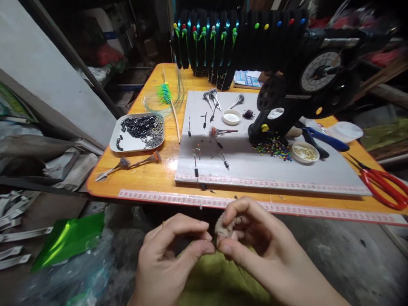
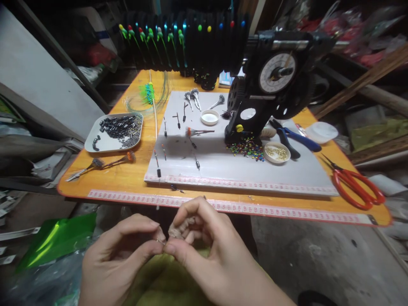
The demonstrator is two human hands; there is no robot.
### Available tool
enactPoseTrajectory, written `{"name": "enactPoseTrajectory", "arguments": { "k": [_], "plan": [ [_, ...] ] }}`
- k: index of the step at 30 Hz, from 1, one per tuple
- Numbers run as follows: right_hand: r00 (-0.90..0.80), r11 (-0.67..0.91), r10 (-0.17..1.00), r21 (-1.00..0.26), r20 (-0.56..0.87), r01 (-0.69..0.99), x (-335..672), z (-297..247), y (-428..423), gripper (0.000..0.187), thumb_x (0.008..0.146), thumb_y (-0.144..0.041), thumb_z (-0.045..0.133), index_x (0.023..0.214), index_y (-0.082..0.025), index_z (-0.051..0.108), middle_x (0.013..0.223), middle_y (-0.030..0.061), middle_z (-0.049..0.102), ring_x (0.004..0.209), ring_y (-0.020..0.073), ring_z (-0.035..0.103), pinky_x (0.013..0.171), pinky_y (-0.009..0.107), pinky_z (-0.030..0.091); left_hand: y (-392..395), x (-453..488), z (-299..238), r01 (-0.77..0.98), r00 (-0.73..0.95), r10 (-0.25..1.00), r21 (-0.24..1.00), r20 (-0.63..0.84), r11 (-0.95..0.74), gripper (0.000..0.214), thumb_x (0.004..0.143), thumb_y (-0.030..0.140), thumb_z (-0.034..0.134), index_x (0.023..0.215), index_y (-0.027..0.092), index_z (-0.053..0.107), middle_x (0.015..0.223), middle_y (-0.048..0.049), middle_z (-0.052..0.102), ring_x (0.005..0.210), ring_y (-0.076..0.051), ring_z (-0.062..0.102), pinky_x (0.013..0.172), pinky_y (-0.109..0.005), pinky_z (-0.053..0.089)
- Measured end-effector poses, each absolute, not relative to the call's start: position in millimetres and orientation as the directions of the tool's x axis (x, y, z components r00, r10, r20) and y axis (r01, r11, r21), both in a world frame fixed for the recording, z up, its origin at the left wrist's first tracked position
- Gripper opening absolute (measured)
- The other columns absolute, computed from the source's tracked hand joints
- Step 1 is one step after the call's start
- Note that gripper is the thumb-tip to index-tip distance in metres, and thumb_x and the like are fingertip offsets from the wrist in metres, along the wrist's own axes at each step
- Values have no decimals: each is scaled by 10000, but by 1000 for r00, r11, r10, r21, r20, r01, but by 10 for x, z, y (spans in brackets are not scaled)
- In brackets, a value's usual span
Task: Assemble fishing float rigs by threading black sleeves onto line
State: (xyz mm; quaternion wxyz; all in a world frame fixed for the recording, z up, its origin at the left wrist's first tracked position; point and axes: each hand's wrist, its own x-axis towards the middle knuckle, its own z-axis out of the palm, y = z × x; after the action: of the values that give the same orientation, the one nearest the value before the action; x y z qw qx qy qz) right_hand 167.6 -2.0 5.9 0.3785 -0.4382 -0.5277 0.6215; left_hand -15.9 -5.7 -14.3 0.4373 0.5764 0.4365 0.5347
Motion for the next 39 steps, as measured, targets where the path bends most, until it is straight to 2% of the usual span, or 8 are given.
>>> {"name": "enactPoseTrajectory", "arguments": {
  "k": [6,13,17,20,24,28,31,39],
  "plan": [
    [-353,-207,914,-978,-202,23,1685,77,-31,126,955,-227,657,981,-273,543,928,-42,557,790,94,577,695,209,500,-114,-40,-95,-297,-85,995,955,-54,26,245,703,108,866,846,282,771,711,62,766,641,-93,723,628,-121,577],
    [-356,-220,910,-975,-211,14,1672,96,-28,126,953,-241,659,957,-256,535,908,-36,560,795,100,569,689,215,486,-122,-68,-126,-303,-31,999,953,-16,6,291,733,112,854,923,308,751,739,70,772,670,-97,730,655,-137,589],
    [-366,-233,898,-970,-242,70,1671,115,5,157,952,-256,662,909,-238,512,864,-43,552,749,95,539,667,215,463,-71,-210,-151,-55,136,965,974,224,-219,396,788,56,785,1077,309,690,818,61,746,726,-102,716,696,-156,583],
    [-385,-217,892,-971,-238,96,1677,119,40,168,965,-279,646,901,-230,499,843,-41,538,722,96,525,642,217,448,38,-322,-81,140,399,820,856,411,-497,499,826,-8,699,1238,250,588,889,-3,725,746,-121,677,722,-195,560],
    [-391,-167,903,-984,-180,66,1680,122,87,112,989,-267,605,943,-238,507,874,-27,544,749,110,537,650,225,465,187,-357,21,144,600,613,684,514,-715,598,807,-79,557,1339,189,502,775,-18,667,663,-155,578,655,-277,509],
    [-335,4,941,-990,-45,142,1673,140,75,66,1021,-212,517,1047,-269,538,1006,-4,579,918,128,603,820,251,520,225,-298,-57,85,486,677,741,553,-666,576,825,-76,497,1307,229,569,702,12,580,611,-146,529,603,-285,458],
    [-299,185,949,-944,100,272,1653,146,16,165,999,-123,462,1068,-263,517,994,6,590,892,124,624,797,239,533,187,-245,-187,39,314,781,814,540,-579,563,863,-74,524,1284,293,595,755,7,625,660,-150,579,616,-283,484],
    [-242,498,861,-644,448,581,1578,73,-67,270,890,-43,609,1037,-230,481,909,41,658,853,182,688,771,271,566,197,-80,-216,-62,56,783,785,619,-616,540,838,-110,554,1237,250,607,740,30,619,643,-130,570,617,-293,519]
  ]
}}
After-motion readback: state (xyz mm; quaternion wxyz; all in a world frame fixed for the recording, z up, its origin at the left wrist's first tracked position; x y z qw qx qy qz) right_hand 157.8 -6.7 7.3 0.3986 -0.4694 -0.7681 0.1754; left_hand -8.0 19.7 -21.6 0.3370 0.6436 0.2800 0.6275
